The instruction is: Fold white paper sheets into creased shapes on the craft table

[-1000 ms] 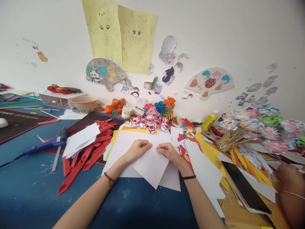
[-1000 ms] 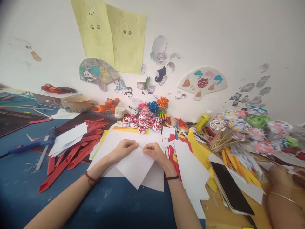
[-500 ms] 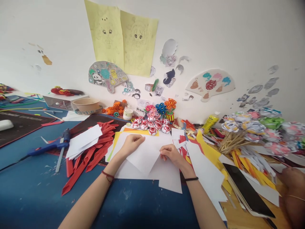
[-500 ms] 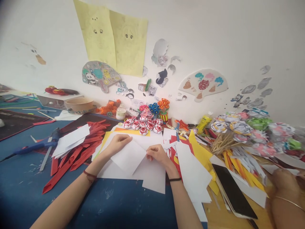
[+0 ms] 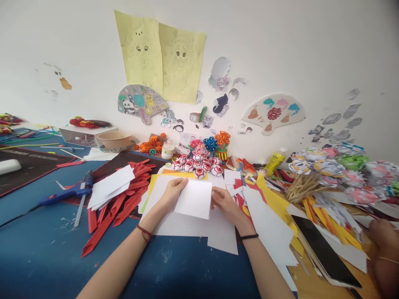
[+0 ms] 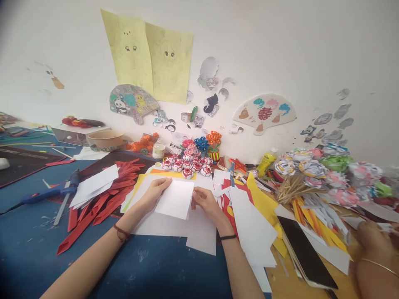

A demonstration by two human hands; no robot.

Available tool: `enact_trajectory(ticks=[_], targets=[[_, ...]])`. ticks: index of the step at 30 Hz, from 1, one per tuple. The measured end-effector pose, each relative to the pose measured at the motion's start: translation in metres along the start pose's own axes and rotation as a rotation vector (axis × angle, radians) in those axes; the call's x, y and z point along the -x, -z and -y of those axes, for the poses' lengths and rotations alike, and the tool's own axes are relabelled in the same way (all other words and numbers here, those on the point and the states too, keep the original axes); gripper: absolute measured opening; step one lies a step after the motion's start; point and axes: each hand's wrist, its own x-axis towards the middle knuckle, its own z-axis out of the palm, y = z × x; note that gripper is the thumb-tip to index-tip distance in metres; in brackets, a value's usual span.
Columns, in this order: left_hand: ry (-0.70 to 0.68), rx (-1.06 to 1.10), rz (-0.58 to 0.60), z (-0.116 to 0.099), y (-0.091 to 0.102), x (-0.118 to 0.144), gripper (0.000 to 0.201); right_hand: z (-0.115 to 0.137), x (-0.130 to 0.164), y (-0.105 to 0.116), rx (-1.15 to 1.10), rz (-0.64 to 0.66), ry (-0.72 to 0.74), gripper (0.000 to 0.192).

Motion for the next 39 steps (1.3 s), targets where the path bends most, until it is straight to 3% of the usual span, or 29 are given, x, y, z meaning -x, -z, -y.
enact_trajectory(ticks=[6, 13, 18, 26, 29, 32, 36, 39], targets=[[0.128, 0.094, 0.019, 0.001, -0.002, 0.001, 0.052, 0.002, 0.000, -0.002, 0.024, -0.001, 0.002, 0.035], [0.197, 0.161, 0.034, 0.004, -0.006, 0.003, 0.047, 0.003, 0.002, -0.004, -0.019, 0.015, 0.026, 0.060], [0.163, 0.161, 0.080, 0.005, -0.009, 0.005, 0.045, 0.003, 0.001, -0.004, -0.031, 0.030, 0.021, 0.057], [0.006, -0.092, -0.078, 0.021, -0.011, -0.003, 0.047, 0.005, -0.001, -0.003, 0.026, -0.135, 0.110, 0.047], [-0.074, -0.237, -0.046, 0.026, -0.009, -0.006, 0.046, -0.002, -0.004, 0.002, 0.090, -0.234, 0.132, 0.029], [-0.112, -0.362, 0.063, 0.025, -0.006, -0.006, 0.049, -0.009, -0.006, 0.006, 0.149, -0.337, 0.100, 0.021], [-0.226, -0.371, 0.157, 0.015, -0.005, -0.004, 0.049, -0.013, -0.004, 0.008, 0.161, -0.417, -0.011, 0.034], [-0.299, -0.304, 0.150, 0.010, -0.004, -0.002, 0.049, -0.012, -0.003, 0.005, 0.137, -0.350, -0.068, 0.038]])
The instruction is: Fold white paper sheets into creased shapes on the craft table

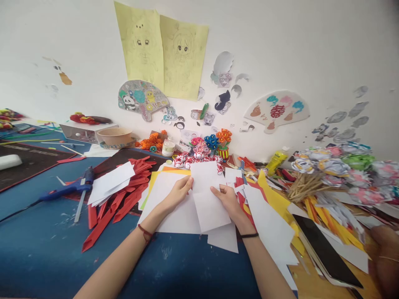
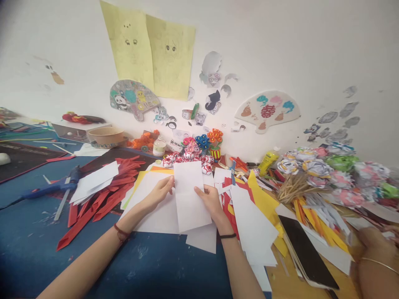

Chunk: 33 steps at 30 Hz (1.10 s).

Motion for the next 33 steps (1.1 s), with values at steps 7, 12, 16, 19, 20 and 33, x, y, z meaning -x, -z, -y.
enact_trajectory(ticks=[7, 12, 16, 19, 20, 33], targets=[[0.171, 0.073, -0.145, 0.003, 0.000, -0.001, 0.043, 0.009, 0.004, 0.003, -0.150, 0.189, -0.092, 0.036], [0.299, -0.104, -0.150, 0.006, 0.006, -0.001, 0.038, 0.009, 0.002, 0.010, -0.167, 0.214, -0.100, 0.035], [-0.077, -0.655, -0.321, -0.013, 0.007, 0.004, 0.064, 0.015, -0.001, 0.009, -0.061, 0.319, -0.037, 0.035], [-0.377, -0.873, -0.203, -0.034, 0.002, 0.006, 0.056, 0.024, -0.007, 0.006, 0.060, 0.434, 0.019, 0.036], [-0.421, -0.893, -0.136, -0.039, 0.000, 0.004, 0.048, 0.027, -0.011, 0.004, 0.090, 0.467, 0.046, 0.037], [-0.132, -0.470, 0.271, -0.012, 0.022, -0.030, 0.022, 0.016, -0.053, -0.005, 0.215, 0.437, 0.150, 0.030]])
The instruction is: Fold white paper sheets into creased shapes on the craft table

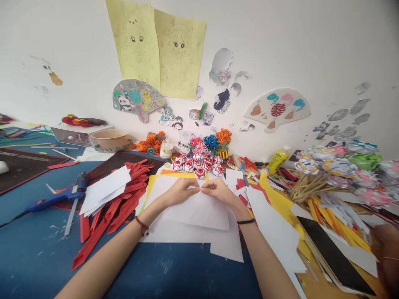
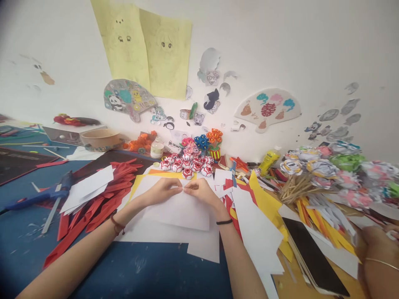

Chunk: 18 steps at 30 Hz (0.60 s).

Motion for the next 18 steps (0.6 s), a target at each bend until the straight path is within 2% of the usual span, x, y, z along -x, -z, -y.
enact_trajectory(ticks=[3, 10, 18], targets=[[0.000, 0.108, -0.014, 0.000, -0.003, 0.006, 0.019, -0.001, 0.002, -0.003, 0.031, 0.028, 0.006, 0.029], [0.039, 0.286, 0.041, -0.002, -0.012, 0.013, 0.025, -0.006, 0.009, -0.010, -0.025, 0.062, 0.042, 0.028], [0.074, 0.307, 0.039, 0.001, -0.015, 0.015, 0.025, 0.001, 0.015, -0.021, -0.081, -0.030, 0.017, 0.029]])
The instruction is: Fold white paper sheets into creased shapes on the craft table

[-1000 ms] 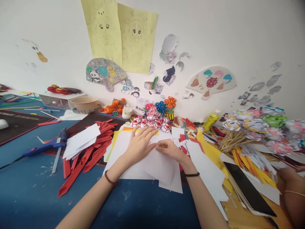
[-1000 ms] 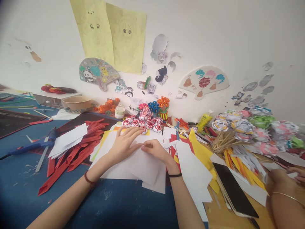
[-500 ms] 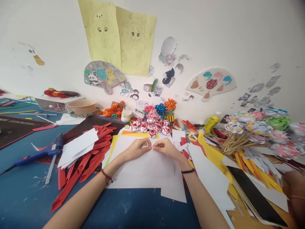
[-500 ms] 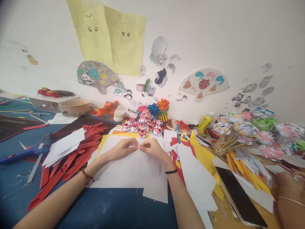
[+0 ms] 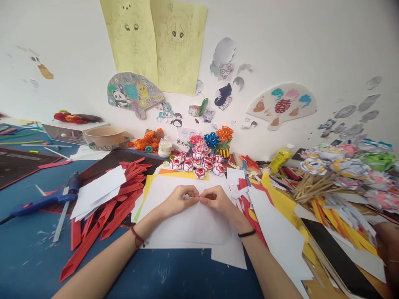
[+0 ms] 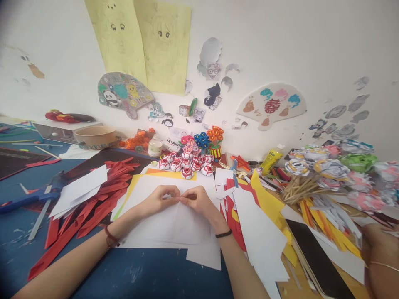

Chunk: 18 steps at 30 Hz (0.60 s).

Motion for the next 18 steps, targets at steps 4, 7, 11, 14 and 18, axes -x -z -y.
enact_trajectory(ticks=[4, 7, 11, 14, 18], targets=[[-0.002, -0.002, -0.030, 0.002, -0.002, 0.000, 0.025, 0.003, 0.000, -0.005, -0.037, -0.052, -0.018, 0.029], [-0.022, 0.038, -0.060, 0.001, -0.004, 0.001, 0.024, 0.003, 0.001, -0.006, -0.077, -0.077, -0.022, 0.028], [-0.010, 0.057, -0.101, -0.001, -0.005, 0.002, 0.026, 0.001, 0.001, -0.006, -0.084, -0.099, -0.009, 0.025], [-0.008, 0.048, -0.085, 0.001, 0.000, 0.000, 0.028, 0.002, 0.001, -0.003, 0.022, -0.096, 0.023, 0.022], [0.048, -0.061, -0.046, 0.012, 0.009, -0.004, 0.031, 0.003, 0.001, 0.001, 0.407, -0.167, 0.120, 0.015]])
